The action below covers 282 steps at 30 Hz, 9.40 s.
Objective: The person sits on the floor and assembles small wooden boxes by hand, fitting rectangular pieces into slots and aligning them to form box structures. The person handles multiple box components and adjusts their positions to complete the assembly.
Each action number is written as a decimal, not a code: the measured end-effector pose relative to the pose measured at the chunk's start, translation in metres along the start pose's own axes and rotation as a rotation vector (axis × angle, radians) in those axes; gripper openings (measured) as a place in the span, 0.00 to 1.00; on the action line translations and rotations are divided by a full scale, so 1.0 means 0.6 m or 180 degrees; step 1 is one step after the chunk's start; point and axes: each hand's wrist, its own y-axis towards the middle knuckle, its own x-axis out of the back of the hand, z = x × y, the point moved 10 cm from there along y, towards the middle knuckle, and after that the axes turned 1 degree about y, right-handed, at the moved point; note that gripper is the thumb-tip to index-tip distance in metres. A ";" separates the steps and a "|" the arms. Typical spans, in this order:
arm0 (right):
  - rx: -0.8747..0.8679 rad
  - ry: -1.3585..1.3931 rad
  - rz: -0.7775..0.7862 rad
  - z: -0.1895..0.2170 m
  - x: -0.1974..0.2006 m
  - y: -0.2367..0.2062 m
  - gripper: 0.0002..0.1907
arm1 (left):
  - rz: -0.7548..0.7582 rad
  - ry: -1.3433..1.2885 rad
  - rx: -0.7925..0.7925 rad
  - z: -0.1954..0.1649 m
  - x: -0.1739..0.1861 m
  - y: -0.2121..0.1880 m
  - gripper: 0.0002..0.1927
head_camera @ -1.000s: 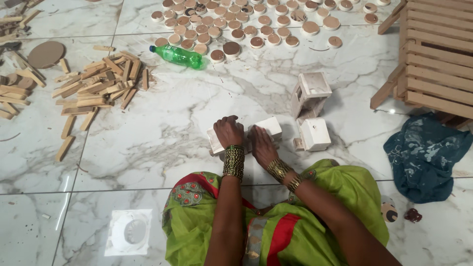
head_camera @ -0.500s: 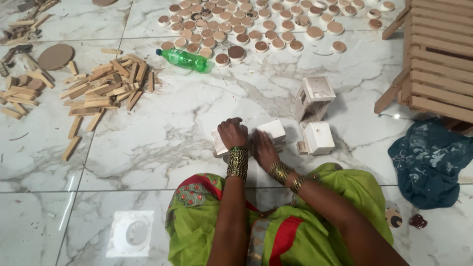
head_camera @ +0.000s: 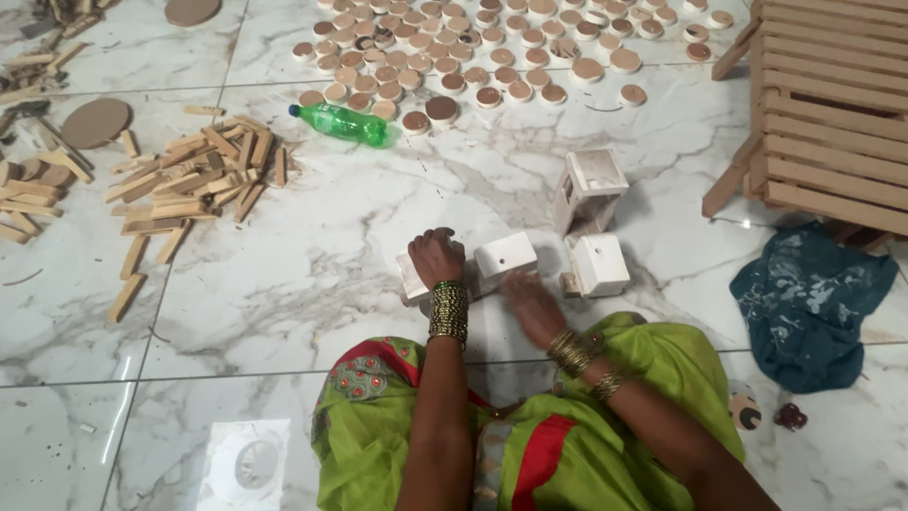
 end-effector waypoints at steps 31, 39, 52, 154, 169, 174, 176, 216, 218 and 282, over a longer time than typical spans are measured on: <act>-0.0423 -0.0572 -0.0026 -0.036 0.023 0.068 0.44 | -0.0013 -0.0058 0.0016 0.005 0.005 -0.013 0.11; -0.1725 0.1550 0.0054 -0.160 0.037 0.071 0.33 | -0.0159 0.0055 0.0046 -0.001 0.012 -0.007 0.09; -0.1812 0.1302 -0.1500 -0.179 0.083 0.007 0.39 | -0.0198 0.0007 0.0038 0.006 0.009 -0.010 0.10; -0.0754 -0.0093 -0.0902 -0.060 0.100 0.088 0.26 | 0.0697 -0.0233 -0.1015 -0.027 0.016 -0.015 0.45; -0.1746 0.1757 -0.1781 -0.192 0.133 -0.011 0.29 | 0.1674 0.0565 0.0080 0.033 -0.008 -0.058 0.64; -0.1496 0.1859 -0.2044 -0.160 0.137 0.003 0.27 | 0.2036 -0.0056 0.0654 0.086 -0.015 -0.066 0.59; -0.1166 0.1588 -0.2083 -0.129 0.144 0.019 0.28 | 0.2111 -0.0948 0.0987 0.099 -0.022 -0.076 0.57; 0.0067 -0.1178 0.0087 0.014 0.004 0.090 0.30 | 0.3114 0.1481 -0.1412 -0.034 -0.172 -0.289 0.72; -0.0057 -0.1152 0.0222 0.009 0.002 0.117 0.28 | 0.3099 0.1397 -0.1382 -0.034 -0.167 -0.283 0.72; -0.0815 0.0494 0.0590 0.008 -0.067 -0.099 0.35 | 0.1876 -0.2673 0.2511 0.131 -0.116 -0.120 0.42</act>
